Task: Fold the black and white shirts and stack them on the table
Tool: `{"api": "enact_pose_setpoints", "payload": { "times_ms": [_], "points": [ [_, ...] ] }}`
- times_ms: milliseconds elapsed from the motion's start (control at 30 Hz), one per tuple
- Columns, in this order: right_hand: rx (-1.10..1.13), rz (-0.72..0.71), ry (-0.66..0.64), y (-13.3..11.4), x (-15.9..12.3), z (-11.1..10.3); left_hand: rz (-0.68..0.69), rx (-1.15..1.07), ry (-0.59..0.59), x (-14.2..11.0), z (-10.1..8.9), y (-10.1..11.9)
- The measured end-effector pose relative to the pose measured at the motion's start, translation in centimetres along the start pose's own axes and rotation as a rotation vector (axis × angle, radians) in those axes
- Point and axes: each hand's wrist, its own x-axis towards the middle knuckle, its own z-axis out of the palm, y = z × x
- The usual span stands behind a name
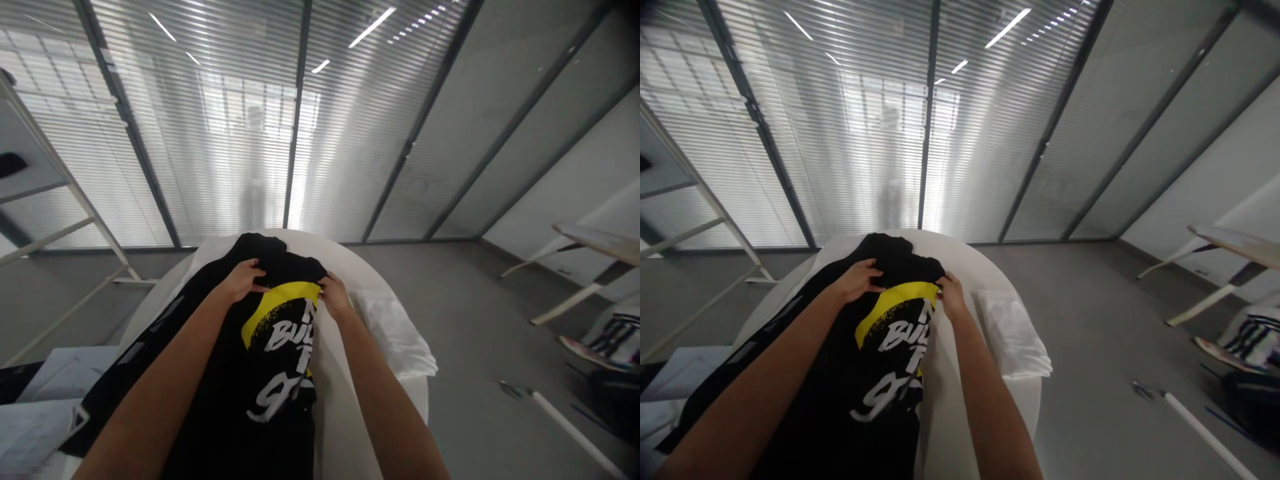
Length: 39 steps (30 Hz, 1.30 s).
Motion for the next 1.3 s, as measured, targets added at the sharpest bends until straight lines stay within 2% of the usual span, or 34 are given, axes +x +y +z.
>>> {"api": "enact_pose_setpoints", "payload": {
  "times_ms": [67,133,233,400,567,767,900,1033,1133,1233,1300],
  "points": [
    [0.087,-0.05,-0.017,-0.6,0.2,0.0,0.113,-0.07,-0.023,0.1,0.0,0.5],
    [0.146,-0.104,-0.031,-0.6,-0.1,0.1,0.193,-0.111,-0.015,0.0,-0.2,0.1],
    [0.117,-0.139,-0.013,0.7,-1.1,0.5,0.25,-0.098,0.025,-0.4,-0.7,-1.7],
    [0.014,-0.178,-0.031,3.9,-2.6,0.6,0.291,0.072,0.046,-1.0,-2.0,-5.3],
    [0.028,-0.126,-0.004,5.6,-3.6,0.2,0.397,0.12,-0.076,-1.6,-2.7,-6.6],
    [0.141,-0.171,0.009,5.2,-4.2,0.6,0.449,0.115,-0.158,-1.4,-3.2,-6.9],
    [0.073,-0.13,0.049,5.0,-4.2,0.8,0.454,0.058,-0.113,-1.1,-3.2,-6.9],
    [-0.174,-0.193,0.09,5.6,-3.9,1.0,0.405,0.196,0.007,-0.8,-3.0,-7.0],
    [-0.314,-0.249,0.007,5.8,-3.9,1.0,0.421,0.412,0.067,-0.4,-2.9,-7.2],
    [-0.383,-0.313,-0.169,5.2,-4.2,0.5,0.462,0.62,0.094,0.0,-3.0,-7.3],
    [-0.395,-0.343,-0.305,4.5,-4.4,-0.1,0.471,0.755,0.165,0.0,-3.0,-7.1]
  ]
}}
